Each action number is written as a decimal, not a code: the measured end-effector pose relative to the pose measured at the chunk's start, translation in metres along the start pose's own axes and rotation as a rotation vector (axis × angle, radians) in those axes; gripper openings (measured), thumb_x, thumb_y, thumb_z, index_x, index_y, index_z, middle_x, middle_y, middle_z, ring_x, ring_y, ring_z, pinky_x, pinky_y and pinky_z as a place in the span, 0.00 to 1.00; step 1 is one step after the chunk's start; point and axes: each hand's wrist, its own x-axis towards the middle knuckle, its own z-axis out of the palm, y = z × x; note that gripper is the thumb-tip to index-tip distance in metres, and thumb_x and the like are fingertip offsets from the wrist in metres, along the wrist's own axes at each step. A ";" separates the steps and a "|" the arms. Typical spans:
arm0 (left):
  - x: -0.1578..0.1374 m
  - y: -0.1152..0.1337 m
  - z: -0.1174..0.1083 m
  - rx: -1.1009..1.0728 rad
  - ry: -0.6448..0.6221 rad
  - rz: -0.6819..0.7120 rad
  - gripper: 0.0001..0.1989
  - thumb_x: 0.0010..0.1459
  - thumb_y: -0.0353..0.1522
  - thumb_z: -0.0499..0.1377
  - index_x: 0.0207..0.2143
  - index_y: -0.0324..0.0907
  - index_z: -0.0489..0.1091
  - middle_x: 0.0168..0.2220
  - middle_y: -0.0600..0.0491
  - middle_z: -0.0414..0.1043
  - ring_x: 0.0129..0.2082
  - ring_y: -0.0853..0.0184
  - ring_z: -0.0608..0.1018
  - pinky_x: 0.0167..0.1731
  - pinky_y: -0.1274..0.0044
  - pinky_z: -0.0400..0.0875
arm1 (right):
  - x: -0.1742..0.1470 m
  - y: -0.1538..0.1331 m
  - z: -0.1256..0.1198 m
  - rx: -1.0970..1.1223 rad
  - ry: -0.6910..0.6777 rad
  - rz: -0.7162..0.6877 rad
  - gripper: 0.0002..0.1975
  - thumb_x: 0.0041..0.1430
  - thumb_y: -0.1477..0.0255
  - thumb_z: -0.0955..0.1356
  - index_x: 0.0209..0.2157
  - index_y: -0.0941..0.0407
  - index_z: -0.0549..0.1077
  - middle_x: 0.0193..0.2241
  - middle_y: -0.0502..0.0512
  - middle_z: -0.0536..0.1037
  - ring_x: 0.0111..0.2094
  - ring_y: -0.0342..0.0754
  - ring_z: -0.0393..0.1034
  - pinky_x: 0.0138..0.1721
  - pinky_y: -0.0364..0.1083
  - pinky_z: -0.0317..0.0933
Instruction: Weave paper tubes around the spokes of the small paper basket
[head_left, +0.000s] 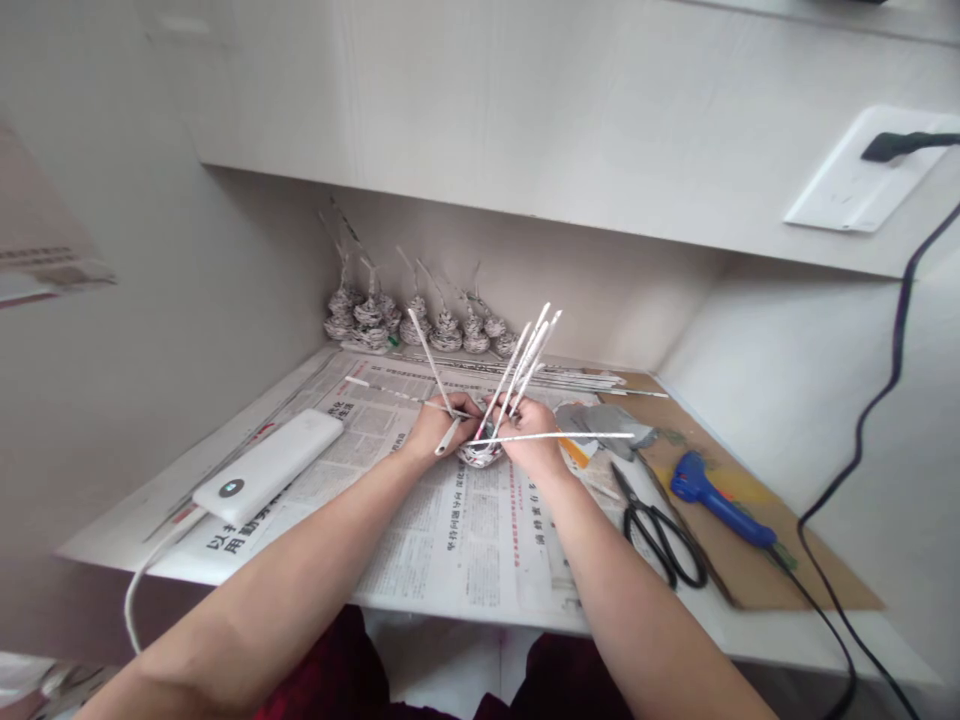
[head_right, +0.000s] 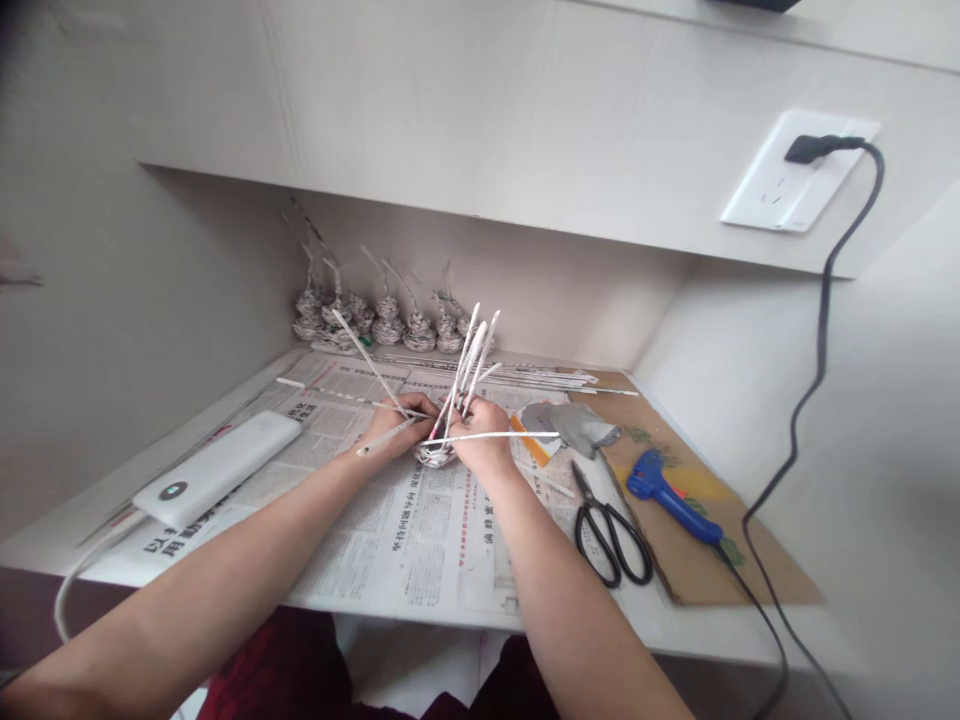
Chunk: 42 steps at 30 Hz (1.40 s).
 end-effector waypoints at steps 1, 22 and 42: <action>0.000 0.001 0.000 -0.008 0.011 -0.005 0.05 0.45 0.32 0.61 0.23 0.38 0.70 0.22 0.54 0.73 0.22 0.72 0.72 0.24 0.81 0.66 | 0.000 0.001 0.001 0.044 -0.004 -0.005 0.11 0.52 0.70 0.66 0.37 0.54 0.77 0.31 0.52 0.81 0.32 0.47 0.75 0.36 0.43 0.65; -0.006 0.005 0.001 0.186 -0.046 0.106 0.06 0.48 0.27 0.55 0.26 0.40 0.73 0.26 0.53 0.74 0.28 0.69 0.74 0.30 0.81 0.66 | 0.008 0.018 0.011 0.049 0.005 0.178 0.19 0.47 0.75 0.66 0.42 0.52 0.77 0.37 0.51 0.81 0.40 0.49 0.75 0.40 0.44 0.66; -0.006 0.006 0.005 0.145 0.087 0.046 0.14 0.46 0.25 0.57 0.38 0.40 0.74 0.29 0.53 0.77 0.27 0.69 0.76 0.28 0.81 0.68 | 0.002 -0.001 -0.001 -0.019 -0.030 0.064 0.09 0.49 0.65 0.68 0.31 0.53 0.78 0.24 0.50 0.79 0.28 0.48 0.73 0.29 0.42 0.62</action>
